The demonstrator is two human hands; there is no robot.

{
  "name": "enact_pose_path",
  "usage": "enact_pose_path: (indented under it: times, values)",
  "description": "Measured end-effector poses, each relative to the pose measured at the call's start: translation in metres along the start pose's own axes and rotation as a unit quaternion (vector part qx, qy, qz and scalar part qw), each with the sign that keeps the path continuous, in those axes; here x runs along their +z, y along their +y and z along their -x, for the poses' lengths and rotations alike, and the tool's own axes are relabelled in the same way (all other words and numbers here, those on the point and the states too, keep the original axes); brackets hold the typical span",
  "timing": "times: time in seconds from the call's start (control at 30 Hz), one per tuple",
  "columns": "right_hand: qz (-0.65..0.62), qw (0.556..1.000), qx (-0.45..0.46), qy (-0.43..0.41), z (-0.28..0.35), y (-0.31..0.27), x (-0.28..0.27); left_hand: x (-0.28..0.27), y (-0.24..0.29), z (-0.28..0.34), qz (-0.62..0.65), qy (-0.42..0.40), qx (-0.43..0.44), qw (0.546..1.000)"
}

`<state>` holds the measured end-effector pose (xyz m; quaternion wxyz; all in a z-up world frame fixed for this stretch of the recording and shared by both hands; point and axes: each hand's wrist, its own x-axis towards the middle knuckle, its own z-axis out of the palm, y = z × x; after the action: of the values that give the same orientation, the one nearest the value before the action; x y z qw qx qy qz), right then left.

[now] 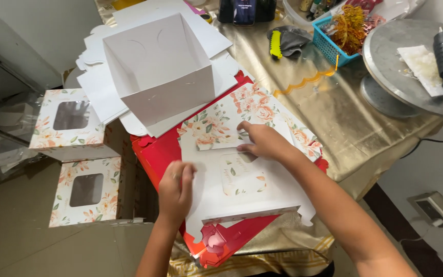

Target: Folding and assembling decorative cardboard cake boxes at a workstation.

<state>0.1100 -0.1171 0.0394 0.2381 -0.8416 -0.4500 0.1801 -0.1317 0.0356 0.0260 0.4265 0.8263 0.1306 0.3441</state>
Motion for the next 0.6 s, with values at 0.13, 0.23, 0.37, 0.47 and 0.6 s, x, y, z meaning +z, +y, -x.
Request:
enact_pose_path:
  times: [0.13, 0.23, 0.37, 0.47, 0.6]
  values:
    - [-0.004, 0.994, -0.084, 0.068, -0.002, 0.030, 0.015, -0.023, 0.006, 0.055, -0.053, 0.016, -0.003, 0.998]
    - [0.080, 0.968, -0.149, 0.187, -0.004, 0.028, 0.009, -0.023, 0.010, 0.082, -0.082, -0.005, 0.023, 0.996]
    - [0.226, 0.893, -0.142, 0.362, 0.004, 0.004, -0.007, -0.015, 0.008, 0.097, -0.087, -0.004, -0.012, 0.996]
    - [0.206, 0.890, -0.148, 0.379, 0.024, -0.014, -0.001, -0.012, 0.004, 0.099, -0.074, -0.008, -0.030, 0.997]
    - [0.097, 0.948, -0.196, 0.230, 0.085, -0.066, 0.009, -0.011, -0.002, 0.097, -0.086, -0.009, -0.028, 0.996]
